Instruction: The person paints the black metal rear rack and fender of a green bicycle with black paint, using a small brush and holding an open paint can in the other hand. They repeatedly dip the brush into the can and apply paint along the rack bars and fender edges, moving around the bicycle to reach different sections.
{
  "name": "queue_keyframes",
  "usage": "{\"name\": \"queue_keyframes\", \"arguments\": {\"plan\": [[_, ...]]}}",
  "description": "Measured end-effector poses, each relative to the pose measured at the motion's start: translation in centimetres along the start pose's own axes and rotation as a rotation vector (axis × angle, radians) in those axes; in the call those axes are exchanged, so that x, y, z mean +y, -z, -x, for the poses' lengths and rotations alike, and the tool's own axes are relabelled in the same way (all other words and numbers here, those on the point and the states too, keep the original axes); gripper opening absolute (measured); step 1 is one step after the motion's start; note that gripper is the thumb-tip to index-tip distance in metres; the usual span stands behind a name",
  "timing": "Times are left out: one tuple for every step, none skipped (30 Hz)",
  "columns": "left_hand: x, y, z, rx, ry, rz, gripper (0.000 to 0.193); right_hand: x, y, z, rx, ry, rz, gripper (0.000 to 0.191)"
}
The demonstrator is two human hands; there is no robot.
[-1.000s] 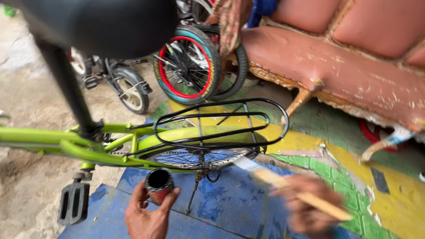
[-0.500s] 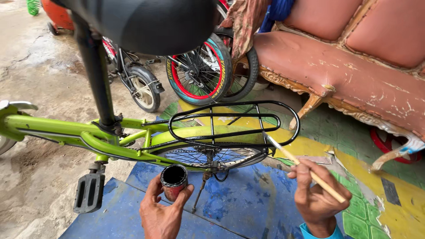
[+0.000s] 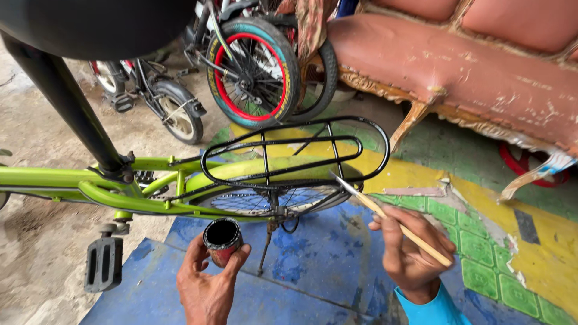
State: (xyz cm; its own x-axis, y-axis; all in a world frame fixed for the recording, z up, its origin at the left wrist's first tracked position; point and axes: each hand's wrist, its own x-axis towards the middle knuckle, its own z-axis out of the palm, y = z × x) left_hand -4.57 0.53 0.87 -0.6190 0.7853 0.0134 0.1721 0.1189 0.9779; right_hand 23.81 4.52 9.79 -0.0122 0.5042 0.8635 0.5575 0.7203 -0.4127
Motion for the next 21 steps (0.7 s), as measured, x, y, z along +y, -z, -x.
{"name": "queue_keyframes", "arguments": {"plan": [[0.2,0.0,0.0,0.003,0.001,-0.007,0.062,0.0,0.3,0.6,0.006,-0.027,-0.043,0.010],[0.3,0.1,0.1,0.007,0.002,-0.014,0.061,0.0,0.5,1.2,0.011,-0.053,-0.086,0.010],[0.6,0.1,0.2,0.006,0.002,-0.014,0.060,0.2,0.5,1.7,-0.045,0.041,-0.111,0.010],[0.9,0.1,0.3,0.006,-0.001,-0.010,0.060,0.6,0.4,2.0,-0.098,0.140,-0.136,0.011],[1.2,0.2,0.4,0.006,-0.003,-0.007,0.059,0.9,0.3,2.3,-0.152,0.238,-0.160,0.011],[1.5,0.2,0.5,0.005,0.002,-0.009,0.059,1.0,0.3,2.8,-0.198,0.231,-0.103,0.010],[1.7,0.2,0.7,0.004,0.007,-0.011,0.058,1.2,0.4,3.1,-0.245,0.224,-0.047,0.010],[2.0,0.1,0.8,0.003,0.012,-0.011,0.058,1.4,0.5,3.3,-0.292,0.219,0.011,0.010],[2.2,0.1,0.9,-0.005,0.018,-0.005,0.057,1.6,0.6,3.4,-0.294,0.222,0.031,0.009],[2.3,0.1,1.0,-0.011,0.023,0.002,0.056,1.9,0.4,3.5,-0.297,0.227,0.050,0.009],[2.5,0.1,1.1,-0.015,0.026,0.009,0.055,2.0,0.4,3.6,-0.297,0.233,0.066,0.009],[2.7,0.1,1.1,-0.019,-0.005,0.017,0.054,2.1,0.3,3.7,-0.314,0.243,0.075,0.012],[2.8,0.0,1.0,-0.020,-0.036,0.025,0.052,2.1,0.2,3.8,-0.332,0.253,0.083,0.014],[2.8,0.0,1.1,-0.023,-0.064,0.031,0.050,2.0,0.0,3.9,-0.352,0.262,0.090,0.017],[2.9,0.1,1.2,-0.025,-0.050,0.026,0.051,1.9,-0.1,4.1,-0.374,0.254,0.095,0.019],[3.0,0.2,1.3,-0.028,-0.037,0.024,0.052,1.9,-0.2,4.2,-0.395,0.248,0.102,0.021],[3.1,0.2,1.3,-0.032,-0.026,0.024,0.053,1.9,-0.3,4.2,-0.415,0.244,0.111,0.022],[3.2,0.1,1.3,-0.027,-0.041,0.026,0.053,1.9,-0.5,4.3,-0.426,0.239,0.107,0.023],[3.3,0.2,1.4,-0.020,-0.055,0.027,0.053,1.9,-0.6,4.4,-0.437,0.233,0.102,0.023],[3.4,0.2,1.4,-0.013,-0.069,0.027,0.053,2.0,-0.9,4.5,-0.448,0.228,0.096,0.023],[3.5,0.2,1.4,-0.008,-0.085,0.043,0.053,2.1,-1.1,4.6,-0.471,0.210,0.092,0.024]]}}
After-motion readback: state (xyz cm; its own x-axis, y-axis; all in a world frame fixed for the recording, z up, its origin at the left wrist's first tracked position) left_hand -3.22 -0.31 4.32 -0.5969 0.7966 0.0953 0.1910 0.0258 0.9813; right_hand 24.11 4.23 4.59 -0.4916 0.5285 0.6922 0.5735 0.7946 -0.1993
